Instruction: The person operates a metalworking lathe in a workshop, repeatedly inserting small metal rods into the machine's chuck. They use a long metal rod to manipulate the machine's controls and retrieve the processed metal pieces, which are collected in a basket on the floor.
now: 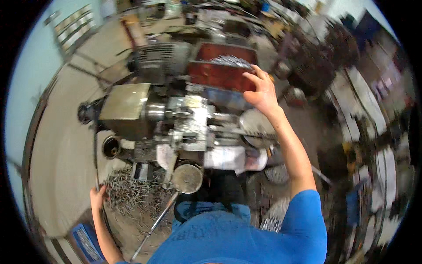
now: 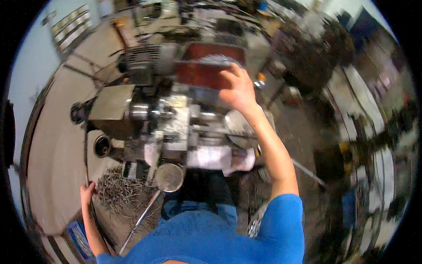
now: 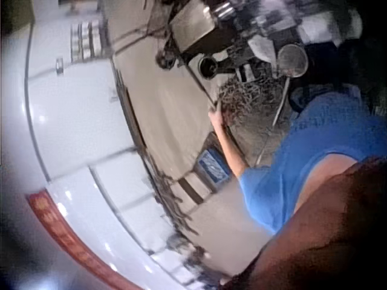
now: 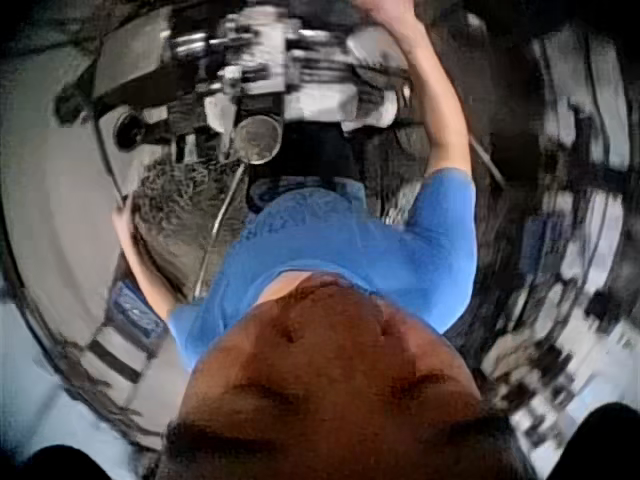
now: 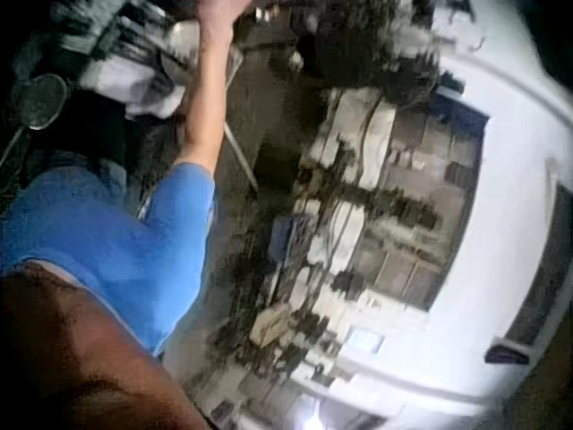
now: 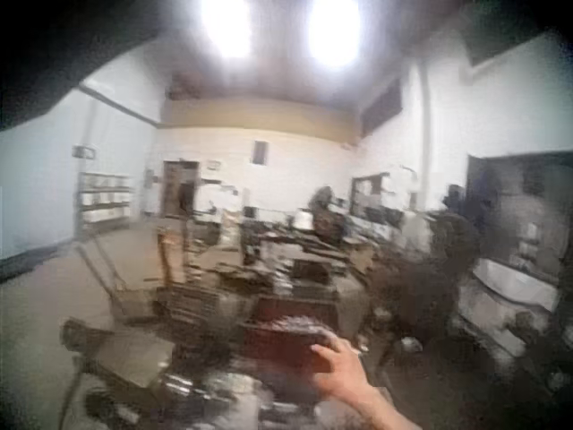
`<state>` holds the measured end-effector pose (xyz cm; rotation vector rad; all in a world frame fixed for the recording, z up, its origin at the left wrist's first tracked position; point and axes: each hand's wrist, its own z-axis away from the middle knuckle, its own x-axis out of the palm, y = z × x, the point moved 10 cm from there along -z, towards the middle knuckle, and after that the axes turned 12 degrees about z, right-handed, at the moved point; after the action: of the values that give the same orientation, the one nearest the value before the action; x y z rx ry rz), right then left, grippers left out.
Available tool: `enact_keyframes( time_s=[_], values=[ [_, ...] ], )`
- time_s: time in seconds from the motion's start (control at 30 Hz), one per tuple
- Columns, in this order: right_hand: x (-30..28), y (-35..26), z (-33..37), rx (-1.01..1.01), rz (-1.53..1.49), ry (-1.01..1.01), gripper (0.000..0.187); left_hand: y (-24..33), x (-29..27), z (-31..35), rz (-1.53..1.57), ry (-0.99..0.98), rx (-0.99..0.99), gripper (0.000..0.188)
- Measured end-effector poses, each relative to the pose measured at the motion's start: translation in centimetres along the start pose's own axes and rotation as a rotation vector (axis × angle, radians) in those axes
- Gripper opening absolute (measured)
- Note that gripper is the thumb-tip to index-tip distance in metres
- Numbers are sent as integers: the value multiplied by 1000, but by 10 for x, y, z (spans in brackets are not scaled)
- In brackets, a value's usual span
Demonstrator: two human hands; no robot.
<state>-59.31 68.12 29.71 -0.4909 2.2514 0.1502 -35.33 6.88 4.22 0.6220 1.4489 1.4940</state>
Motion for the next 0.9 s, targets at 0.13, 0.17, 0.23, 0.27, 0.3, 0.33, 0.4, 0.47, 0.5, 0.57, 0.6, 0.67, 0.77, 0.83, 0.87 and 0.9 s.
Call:
enact_keyframes(
  time_s=[0.13,0.17,0.23,0.27,0.3,0.33,0.4,0.47,0.5,0.57,0.6,0.67,0.77,0.83,0.87,0.9],
  values=[
    [-37,79,118,194,9,-65,41,-37,-19,-20,84,6,17,25],
    [-45,101,158,306,47,-126,40,-40,-18,-21,89,-28,-29,27],
    [-51,134,232,472,102,-256,40,-54,-38,0,79,-35,-112,28],
    [-61,161,288,580,161,-321,40,-57,-30,-9,53,-77,-138,29],
    [-70,185,351,822,203,-468,39,-57,-28,-16,25,-104,-156,30],
    [-81,199,416,1057,238,-614,38,-58,-27,-24,20,-129,-161,31],
    [-102,196,509,967,265,-444,37,-68,-28,-41,33,-154,-167,32],
    [-97,189,601,1188,392,-772,40,-75,-36,-50,41,-128,-178,34],
    [-97,184,633,1279,396,-818,39,-73,-33,-50,41,-111,-180,34],
    [-97,175,668,1498,430,-905,31,-76,-37,-45,55,-103,-194,34],
    [-93,181,699,1520,411,-844,25,-79,-39,-49,68,-130,-207,34],
    [-81,181,708,1413,503,-901,25,-74,-38,-47,40,-122,-209,33],
    [-66,187,717,1401,568,-962,30,-57,-24,-34,-49,-61,-188,31],
    [-49,194,712,1334,557,-1066,33,-63,-36,-28,-51,-40,-150,30],
    [-45,188,714,1324,533,-1145,34,-60,-35,-36,-74,-75,-135,30],
    [-46,184,706,1341,530,-1134,34,-66,-44,-37,-87,-83,-124,29]
  ],
)
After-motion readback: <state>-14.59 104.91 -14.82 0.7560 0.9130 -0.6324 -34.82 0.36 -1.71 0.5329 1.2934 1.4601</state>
